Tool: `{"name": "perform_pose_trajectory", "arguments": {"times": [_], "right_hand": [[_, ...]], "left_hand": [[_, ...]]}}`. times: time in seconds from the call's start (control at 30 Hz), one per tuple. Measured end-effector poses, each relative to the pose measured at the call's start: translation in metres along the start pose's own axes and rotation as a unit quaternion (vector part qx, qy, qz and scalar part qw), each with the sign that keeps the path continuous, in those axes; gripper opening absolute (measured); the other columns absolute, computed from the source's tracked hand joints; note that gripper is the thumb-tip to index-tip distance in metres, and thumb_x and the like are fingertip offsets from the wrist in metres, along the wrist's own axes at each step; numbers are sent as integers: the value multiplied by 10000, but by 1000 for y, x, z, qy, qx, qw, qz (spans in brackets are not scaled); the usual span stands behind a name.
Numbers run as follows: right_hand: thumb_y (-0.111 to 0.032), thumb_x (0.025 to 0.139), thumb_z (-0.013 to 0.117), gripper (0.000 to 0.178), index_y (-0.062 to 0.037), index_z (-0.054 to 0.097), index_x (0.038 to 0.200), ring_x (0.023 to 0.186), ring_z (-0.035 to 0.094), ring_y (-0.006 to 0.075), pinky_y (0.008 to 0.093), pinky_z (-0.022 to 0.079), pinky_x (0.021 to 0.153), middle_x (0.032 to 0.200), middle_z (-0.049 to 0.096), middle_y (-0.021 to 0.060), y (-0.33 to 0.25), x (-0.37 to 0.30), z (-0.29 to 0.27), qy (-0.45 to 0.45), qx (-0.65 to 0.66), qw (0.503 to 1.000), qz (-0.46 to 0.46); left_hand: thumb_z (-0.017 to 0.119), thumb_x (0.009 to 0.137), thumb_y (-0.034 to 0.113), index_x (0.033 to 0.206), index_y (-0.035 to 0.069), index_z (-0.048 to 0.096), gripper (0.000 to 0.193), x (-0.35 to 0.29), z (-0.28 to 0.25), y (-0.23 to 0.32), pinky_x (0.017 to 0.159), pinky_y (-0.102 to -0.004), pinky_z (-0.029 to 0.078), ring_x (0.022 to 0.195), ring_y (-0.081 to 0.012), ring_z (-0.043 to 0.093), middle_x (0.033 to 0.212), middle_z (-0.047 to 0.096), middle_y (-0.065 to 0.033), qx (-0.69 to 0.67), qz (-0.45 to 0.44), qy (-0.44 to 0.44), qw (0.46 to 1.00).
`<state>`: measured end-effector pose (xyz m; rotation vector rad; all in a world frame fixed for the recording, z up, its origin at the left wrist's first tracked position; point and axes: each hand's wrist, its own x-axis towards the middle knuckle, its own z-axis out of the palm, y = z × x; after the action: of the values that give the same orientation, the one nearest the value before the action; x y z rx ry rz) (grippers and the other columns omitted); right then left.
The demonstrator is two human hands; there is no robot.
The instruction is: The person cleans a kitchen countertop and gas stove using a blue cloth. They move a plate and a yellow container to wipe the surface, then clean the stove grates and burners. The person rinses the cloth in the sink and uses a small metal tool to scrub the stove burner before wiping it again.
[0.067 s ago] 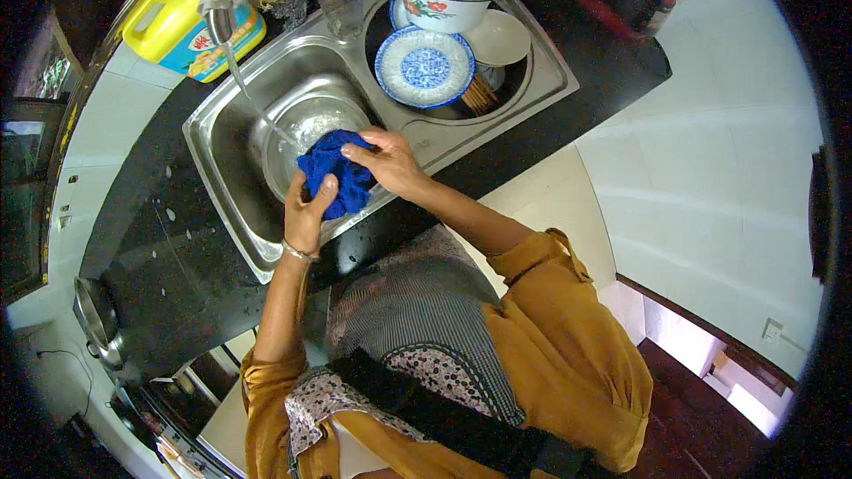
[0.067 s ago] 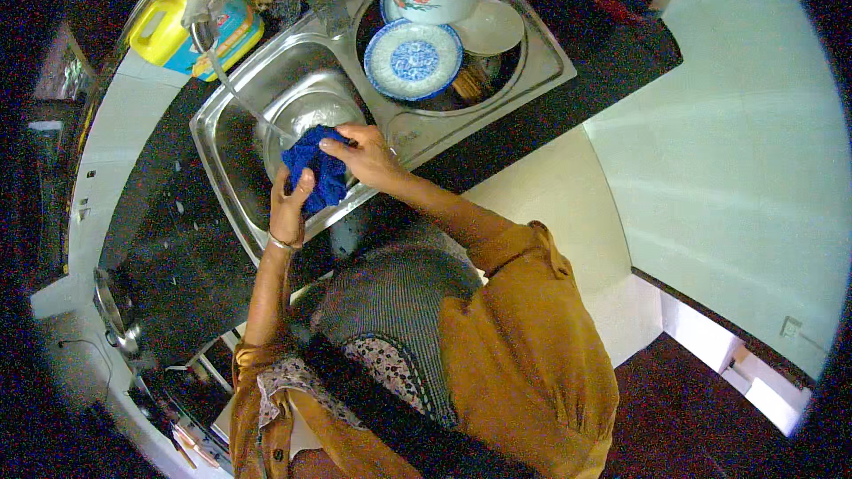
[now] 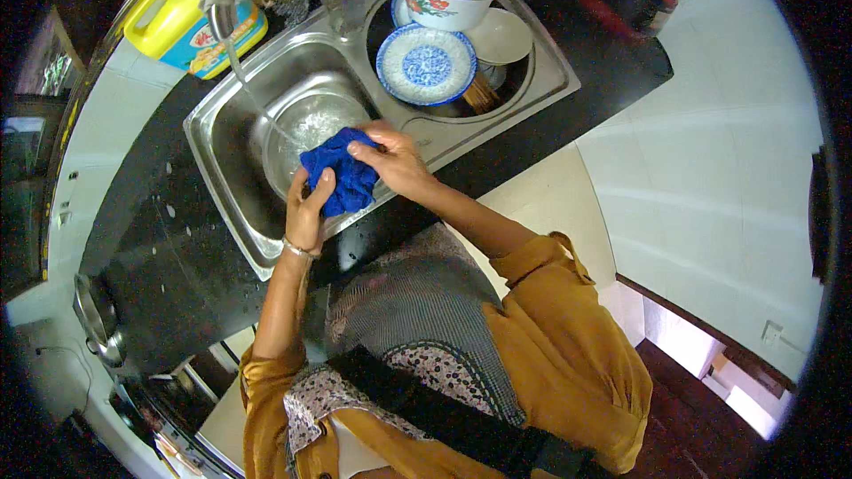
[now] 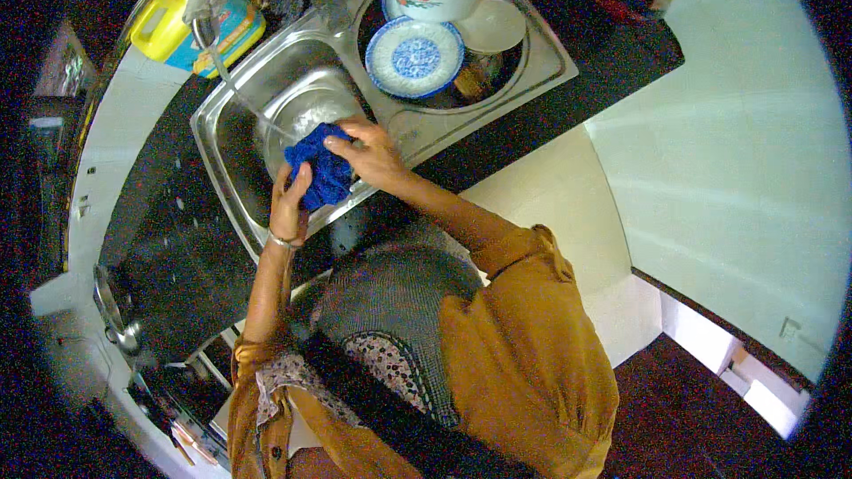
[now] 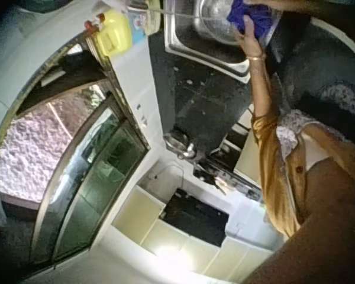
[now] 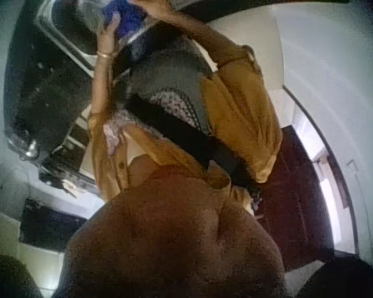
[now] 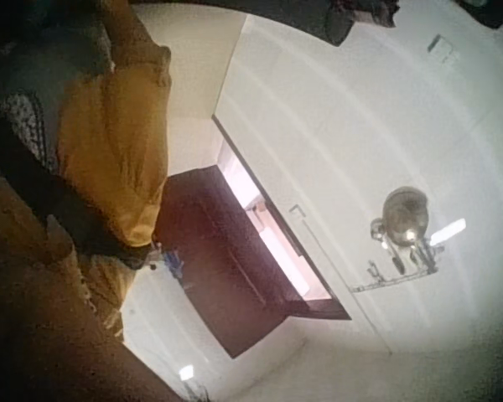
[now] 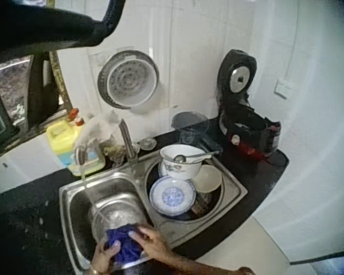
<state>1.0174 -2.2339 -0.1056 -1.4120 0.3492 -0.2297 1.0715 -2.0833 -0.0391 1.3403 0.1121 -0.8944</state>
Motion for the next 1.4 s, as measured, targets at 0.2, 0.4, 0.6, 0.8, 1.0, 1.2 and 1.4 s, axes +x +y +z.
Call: {"name": "perform_pose_trajectory", "arguments": {"times": [0.2,0.4,0.6,0.8,1.0,1.2,1.4], "right_hand": [[-103,853,591,212,24,588,1022,801,559,108,262,460,751,890,611,39,-78,-47,-24,91,132,987,8],[-103,852,558,204,-13,597,1030,820,574,109,253,462,755,911,634,49,-117,-74,-60,121,64,990,-38],[-85,853,481,209,5,610,990,757,596,144,264,473,706,910,655,106,-154,-95,-123,240,-283,908,-194],[-191,876,565,183,-40,605,971,676,631,239,319,494,643,831,652,143,-148,-58,-226,403,-416,808,-111],[-405,906,447,567,-243,248,1412,1338,137,385,617,166,1016,1445,222,156,6,8,-373,209,-684,699,19],[-500,897,358,533,-319,280,1391,1335,204,352,642,173,1000,1459,250,59,23,32,-383,95,-791,603,36],[-549,860,394,650,-273,205,1417,1315,263,347,588,194,1029,1441,296,57,18,89,-386,99,-736,670,-15]], "left_hand": [[705,779,270,1395,136,158,835,-13,38,24,609,-286,519,874,-211,576,1106,530,-140,58,-9,-84,995],[758,734,242,1208,21,448,608,-24,54,20,614,-235,489,810,-125,552,969,559,-67,220,-54,-250,941],[756,740,205,1009,54,447,436,-12,94,14,524,-209,409,636,-53,511,771,555,-37,346,112,-332,870],[614,854,108,1070,77,375,323,-1,135,9,496,-227,452,578,-98,556,714,592,-58,131,-36,-317,939],[618,844,93,1156,72,406,378,18,155,-20,527,-238,476,617,-111,574,748,603,-60,175,-35,-298,938],[621,844,114,1148,73,428,362,32,156,-37,526,-238,479,607,-116,573,757,604,-77,163,-83,-226,957],[599,848,93,1133,51,442,328,41,182,-46,513,-246,480,591,-117,569,752,603,-78,184,-112,-233,948]]}}
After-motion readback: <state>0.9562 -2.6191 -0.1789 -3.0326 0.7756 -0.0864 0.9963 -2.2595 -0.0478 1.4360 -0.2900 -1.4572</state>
